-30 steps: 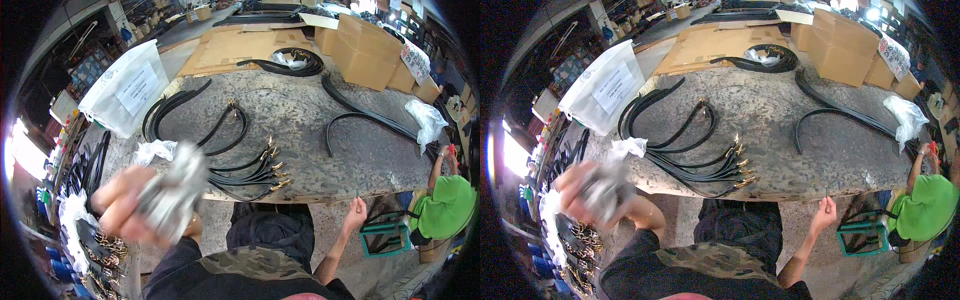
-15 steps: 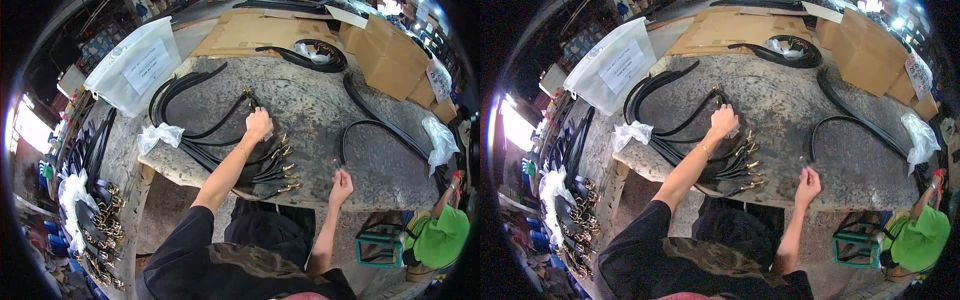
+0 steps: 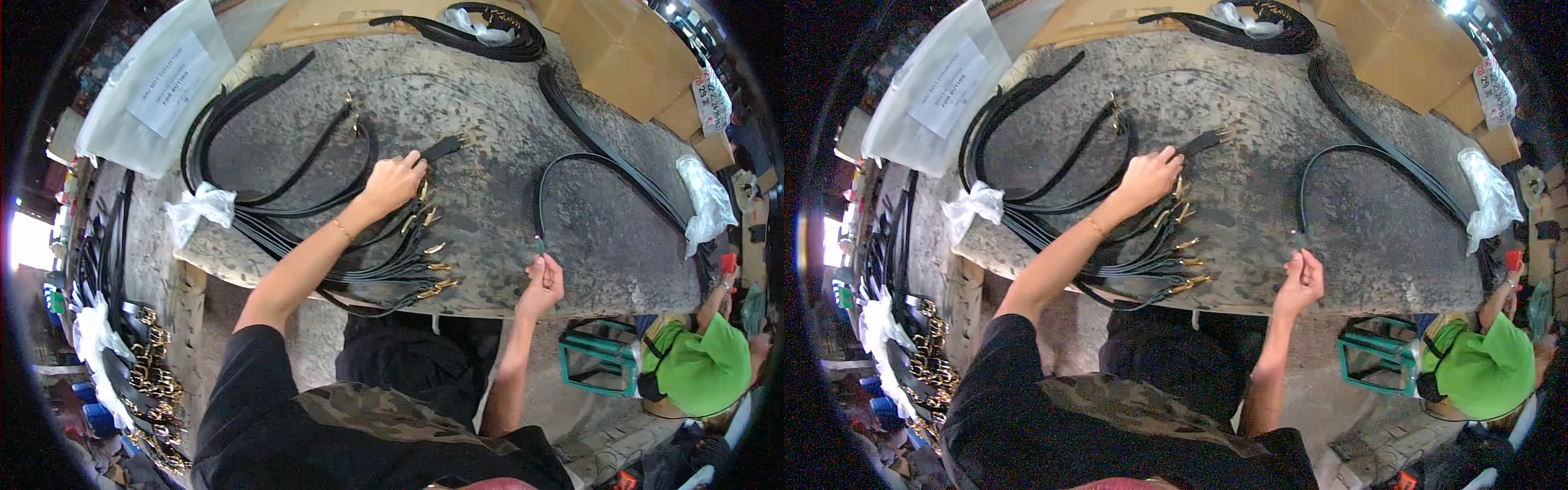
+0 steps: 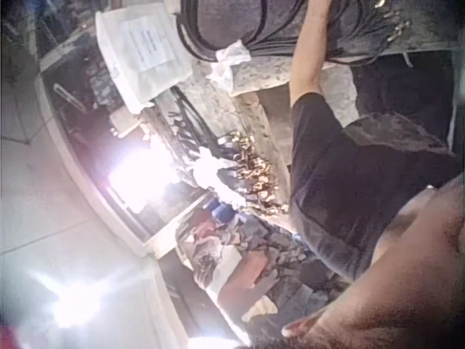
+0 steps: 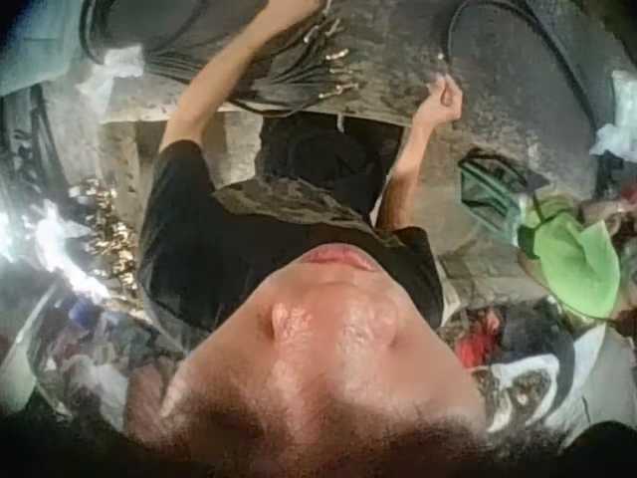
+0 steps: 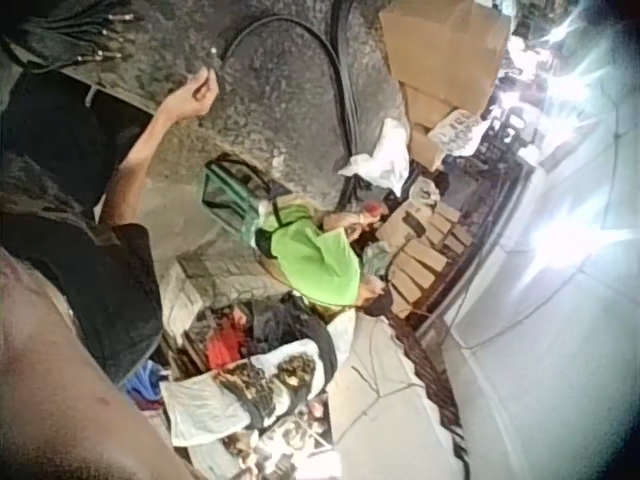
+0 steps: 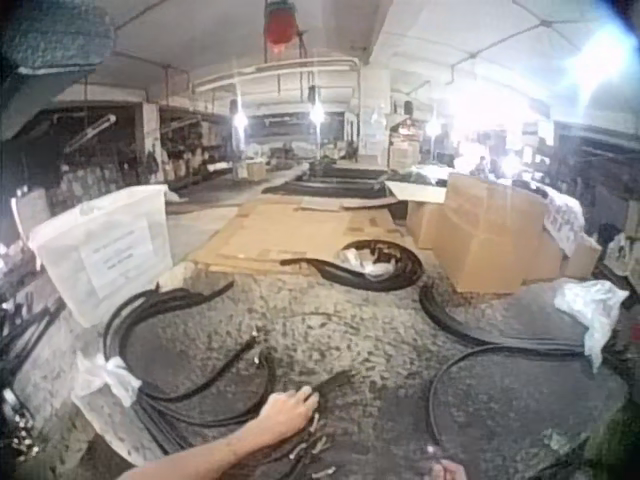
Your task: Manually assemble and clean hardware on black leather straps.
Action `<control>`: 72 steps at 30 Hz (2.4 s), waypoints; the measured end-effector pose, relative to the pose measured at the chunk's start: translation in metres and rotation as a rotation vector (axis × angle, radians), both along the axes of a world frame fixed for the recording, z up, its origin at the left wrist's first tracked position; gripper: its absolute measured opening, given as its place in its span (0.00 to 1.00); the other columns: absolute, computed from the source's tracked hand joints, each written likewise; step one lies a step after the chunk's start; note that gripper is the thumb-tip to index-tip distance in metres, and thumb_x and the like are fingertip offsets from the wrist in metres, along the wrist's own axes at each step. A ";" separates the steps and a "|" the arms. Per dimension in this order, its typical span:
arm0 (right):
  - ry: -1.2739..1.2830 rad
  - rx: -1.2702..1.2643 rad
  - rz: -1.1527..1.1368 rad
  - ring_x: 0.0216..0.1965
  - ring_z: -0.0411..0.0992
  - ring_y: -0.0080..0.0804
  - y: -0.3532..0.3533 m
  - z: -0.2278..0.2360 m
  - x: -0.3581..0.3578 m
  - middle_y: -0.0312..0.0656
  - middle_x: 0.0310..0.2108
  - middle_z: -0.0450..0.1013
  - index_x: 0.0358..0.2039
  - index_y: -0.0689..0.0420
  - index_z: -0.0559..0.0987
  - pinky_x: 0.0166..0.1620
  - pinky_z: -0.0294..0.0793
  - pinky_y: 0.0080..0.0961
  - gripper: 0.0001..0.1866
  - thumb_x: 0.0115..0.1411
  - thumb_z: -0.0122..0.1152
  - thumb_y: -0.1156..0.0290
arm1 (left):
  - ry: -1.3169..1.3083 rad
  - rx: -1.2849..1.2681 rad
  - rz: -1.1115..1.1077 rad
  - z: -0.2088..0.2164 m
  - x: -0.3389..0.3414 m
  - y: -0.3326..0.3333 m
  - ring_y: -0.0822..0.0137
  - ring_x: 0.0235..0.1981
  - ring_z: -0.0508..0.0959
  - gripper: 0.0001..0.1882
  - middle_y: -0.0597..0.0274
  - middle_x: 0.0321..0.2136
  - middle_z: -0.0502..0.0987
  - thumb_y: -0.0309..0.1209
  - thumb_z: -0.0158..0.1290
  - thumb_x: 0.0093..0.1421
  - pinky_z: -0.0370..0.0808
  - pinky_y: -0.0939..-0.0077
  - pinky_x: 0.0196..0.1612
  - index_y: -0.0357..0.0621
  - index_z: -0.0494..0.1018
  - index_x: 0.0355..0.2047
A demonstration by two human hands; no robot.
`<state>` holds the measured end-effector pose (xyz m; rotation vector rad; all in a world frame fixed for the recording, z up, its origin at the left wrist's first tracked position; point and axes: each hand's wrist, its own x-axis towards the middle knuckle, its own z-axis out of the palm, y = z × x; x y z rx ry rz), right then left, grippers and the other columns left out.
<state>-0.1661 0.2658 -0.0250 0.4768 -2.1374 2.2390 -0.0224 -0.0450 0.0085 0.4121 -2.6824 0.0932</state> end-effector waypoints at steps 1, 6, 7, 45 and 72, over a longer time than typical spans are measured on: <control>-0.022 -0.011 -0.004 0.27 0.71 0.18 0.002 0.001 -0.002 0.41 0.33 0.79 0.40 0.64 0.78 0.31 0.72 0.15 0.07 0.62 0.60 0.76 | 0.042 0.120 0.027 0.006 -0.003 0.007 0.57 0.24 0.79 0.09 0.57 0.32 0.72 0.34 0.53 0.59 0.74 0.62 0.25 0.45 0.76 0.38; -0.098 0.038 0.038 0.27 0.71 0.18 -0.013 0.014 0.001 0.40 0.32 0.78 0.39 0.63 0.78 0.30 0.71 0.15 0.08 0.61 0.62 0.74 | 0.014 0.441 0.171 0.009 -0.010 -0.017 0.50 0.31 0.80 0.11 0.54 0.30 0.78 0.37 0.54 0.57 0.77 0.56 0.36 0.45 0.80 0.30; -0.153 0.004 0.055 0.28 0.72 0.19 -0.022 0.016 -0.002 0.40 0.32 0.78 0.40 0.63 0.79 0.31 0.72 0.16 0.09 0.60 0.63 0.74 | -0.012 0.525 0.241 0.009 -0.011 -0.022 0.49 0.33 0.80 0.11 0.53 0.29 0.80 0.38 0.55 0.56 0.77 0.56 0.40 0.45 0.80 0.30; -0.288 -0.274 0.671 0.29 0.70 0.20 -0.291 0.006 -0.073 0.37 0.28 0.68 0.32 0.68 0.73 0.41 0.85 0.32 0.03 0.61 0.49 0.85 | 0.195 0.815 0.122 -0.005 -0.054 -0.067 0.55 0.32 0.81 0.06 0.55 0.29 0.80 0.27 0.60 0.51 0.75 0.69 0.38 0.38 0.81 0.29; 0.033 0.048 0.719 0.24 0.63 0.11 -0.287 0.006 -0.067 0.31 0.22 0.69 0.23 0.63 0.73 0.23 0.58 0.12 0.04 0.49 0.57 0.85 | 0.337 1.041 0.176 -0.004 -0.048 -0.068 0.56 0.27 0.79 0.05 0.53 0.27 0.79 0.24 0.59 0.47 0.74 0.71 0.33 0.35 0.80 0.26</control>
